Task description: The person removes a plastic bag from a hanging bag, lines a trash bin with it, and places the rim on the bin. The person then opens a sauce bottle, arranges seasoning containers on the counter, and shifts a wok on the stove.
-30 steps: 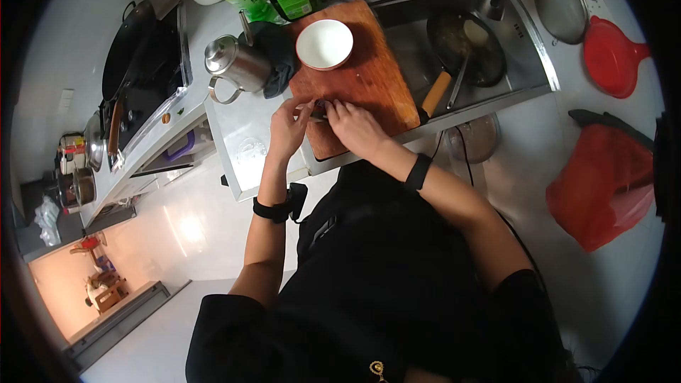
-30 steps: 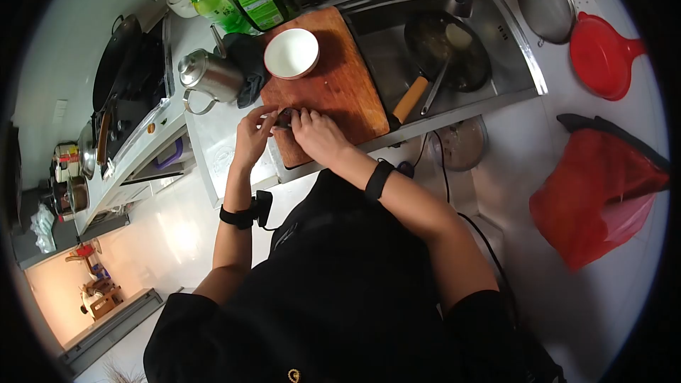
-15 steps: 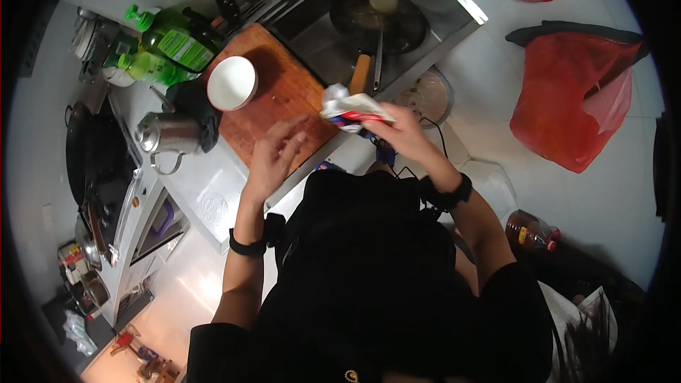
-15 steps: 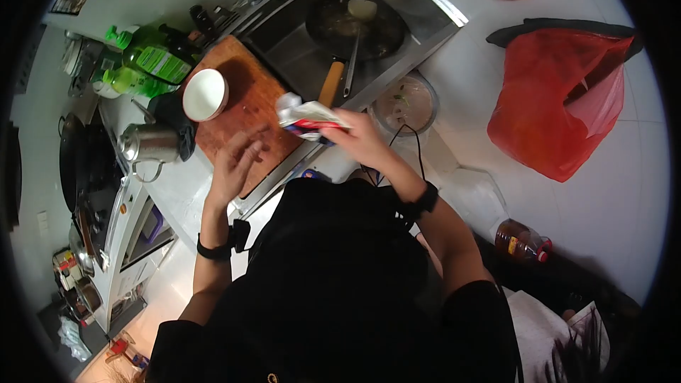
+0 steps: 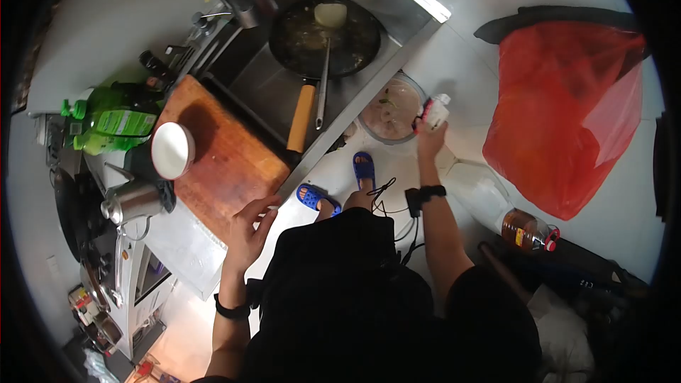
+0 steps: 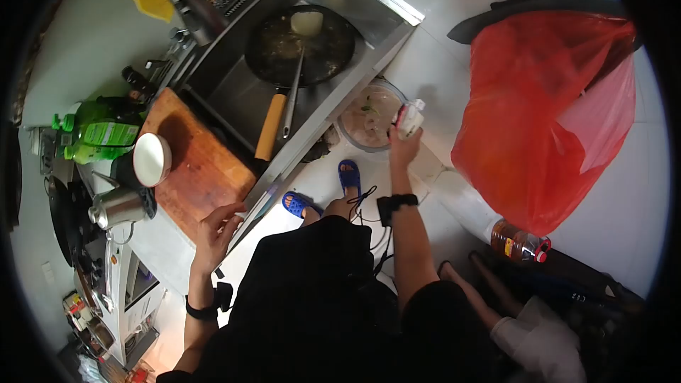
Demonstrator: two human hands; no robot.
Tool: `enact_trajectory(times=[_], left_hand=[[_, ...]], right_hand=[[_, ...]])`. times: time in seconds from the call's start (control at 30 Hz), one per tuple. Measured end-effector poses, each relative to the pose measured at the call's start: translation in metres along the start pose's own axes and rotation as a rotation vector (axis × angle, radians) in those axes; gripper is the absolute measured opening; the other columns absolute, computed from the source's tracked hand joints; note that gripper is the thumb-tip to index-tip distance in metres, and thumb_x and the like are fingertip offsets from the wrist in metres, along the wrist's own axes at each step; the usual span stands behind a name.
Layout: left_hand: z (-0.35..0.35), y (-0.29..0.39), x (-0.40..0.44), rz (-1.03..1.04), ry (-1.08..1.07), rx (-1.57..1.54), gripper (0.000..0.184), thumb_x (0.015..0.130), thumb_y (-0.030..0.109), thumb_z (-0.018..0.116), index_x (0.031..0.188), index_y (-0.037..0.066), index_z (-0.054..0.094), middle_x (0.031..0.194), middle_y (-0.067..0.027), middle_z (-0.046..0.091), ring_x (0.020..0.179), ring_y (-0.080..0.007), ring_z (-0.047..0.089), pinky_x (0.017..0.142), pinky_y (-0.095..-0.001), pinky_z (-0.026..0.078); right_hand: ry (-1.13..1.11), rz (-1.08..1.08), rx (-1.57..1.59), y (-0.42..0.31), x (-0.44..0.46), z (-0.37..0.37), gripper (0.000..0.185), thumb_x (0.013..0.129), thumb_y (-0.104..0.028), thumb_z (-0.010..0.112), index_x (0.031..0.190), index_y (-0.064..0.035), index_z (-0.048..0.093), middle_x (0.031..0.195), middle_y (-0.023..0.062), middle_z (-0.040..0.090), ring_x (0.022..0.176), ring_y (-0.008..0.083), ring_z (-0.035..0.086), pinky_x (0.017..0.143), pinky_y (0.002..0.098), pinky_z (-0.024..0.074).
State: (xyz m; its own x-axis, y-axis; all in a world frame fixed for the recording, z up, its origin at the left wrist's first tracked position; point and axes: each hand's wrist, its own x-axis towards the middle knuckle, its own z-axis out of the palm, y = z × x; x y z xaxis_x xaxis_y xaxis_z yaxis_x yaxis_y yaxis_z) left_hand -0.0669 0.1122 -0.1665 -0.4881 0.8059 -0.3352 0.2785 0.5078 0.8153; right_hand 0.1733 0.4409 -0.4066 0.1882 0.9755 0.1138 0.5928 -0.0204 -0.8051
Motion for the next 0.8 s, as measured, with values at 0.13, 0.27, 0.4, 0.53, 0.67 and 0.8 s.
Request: enact_trajectory(times=[0.13, 0.27, 0.4, 0.53, 0.67, 0.8], left_hand=[[0.010, -0.001, 0.004, -0.022, -0.008, 0.001, 0.023, 0.086, 0.007, 0.055, 0.107, 0.002, 0.062, 0.100, -0.0125, 0.065, 0.090, -0.0227, 0.063, 0.073, -0.0314, 0.050], [0.006, 0.011, 0.003, -0.008, -0.002, 0.057, 0.023, 0.087, 0.008, 0.055, 0.107, 0.001, 0.062, 0.100, -0.0125, 0.066, 0.089, -0.0214, 0.063, 0.073, -0.0314, 0.050], [-0.001, 0.000, -0.003, -0.018, 0.060, -0.049, 0.022, 0.087, 0.009, 0.056, 0.107, 0.001, 0.062, 0.099, -0.0123, 0.066, 0.087, -0.0197, 0.064, 0.073, -0.0302, 0.050], [-0.015, 0.008, -0.005, 0.045, 0.107, -0.079, 0.022, 0.088, 0.013, 0.058, 0.104, -0.001, 0.063, 0.096, -0.0133, 0.066, 0.083, -0.0193, 0.064, 0.069, -0.0286, 0.051], [-0.026, 0.014, 0.005, 0.159, 0.036, -0.094, 0.023, 0.088, 0.012, 0.058, 0.107, -0.001, 0.062, 0.096, -0.0144, 0.066, 0.084, -0.0169, 0.063, 0.071, -0.0258, 0.050], [-0.022, 0.064, 0.024, 0.229, -0.165, -0.257, 0.024, 0.091, 0.009, 0.053, 0.112, -0.001, 0.059, 0.102, -0.0080, 0.065, 0.087, -0.0123, 0.060, 0.075, -0.0242, 0.047]], right_hand=[[-0.315, -0.072, -0.065, 0.049, -0.007, 0.057, 0.100, 0.053, -0.042, 0.083, 0.130, 0.0008, 0.037, 0.116, 0.0250, 0.054, 0.109, 0.0365, 0.052, 0.090, 0.0397, 0.0415], [-0.909, -0.162, -0.449, 0.116, 0.005, 0.103, 0.049, 0.063, -0.028, 0.077, 0.102, -0.0022, 0.063, 0.103, 0.0193, 0.062, 0.097, 0.0339, 0.058, 0.083, 0.0360, 0.0465], [-0.983, -0.398, -0.469, 0.018, -0.008, 0.068, 0.025, 0.067, -0.021, 0.072, 0.085, -0.0029, 0.066, 0.083, 0.0154, 0.066, 0.080, 0.0307, 0.063, 0.072, 0.0351, 0.0489], [-0.798, -0.365, -0.048, -0.058, -0.026, 0.015, 0.016, 0.075, -0.018, 0.068, 0.081, -0.0038, 0.063, 0.069, 0.0113, 0.063, 0.068, 0.0258, 0.063, 0.062, 0.0336, 0.0484], [-0.731, -0.343, 0.087, -0.179, -0.044, -0.076, 0.016, 0.080, -0.018, 0.065, 0.080, -0.0032, 0.060, 0.067, 0.0121, 0.060, 0.068, 0.0265, 0.061, 0.059, 0.0321, 0.0473], [-0.646, -0.634, 0.056, -0.268, -0.055, -0.181, 0.015, 0.080, -0.017, 0.066, 0.079, -0.0036, 0.060, 0.071, 0.0108, 0.059, 0.067, 0.0238, 0.060, 0.060, 0.0319, 0.0475]])
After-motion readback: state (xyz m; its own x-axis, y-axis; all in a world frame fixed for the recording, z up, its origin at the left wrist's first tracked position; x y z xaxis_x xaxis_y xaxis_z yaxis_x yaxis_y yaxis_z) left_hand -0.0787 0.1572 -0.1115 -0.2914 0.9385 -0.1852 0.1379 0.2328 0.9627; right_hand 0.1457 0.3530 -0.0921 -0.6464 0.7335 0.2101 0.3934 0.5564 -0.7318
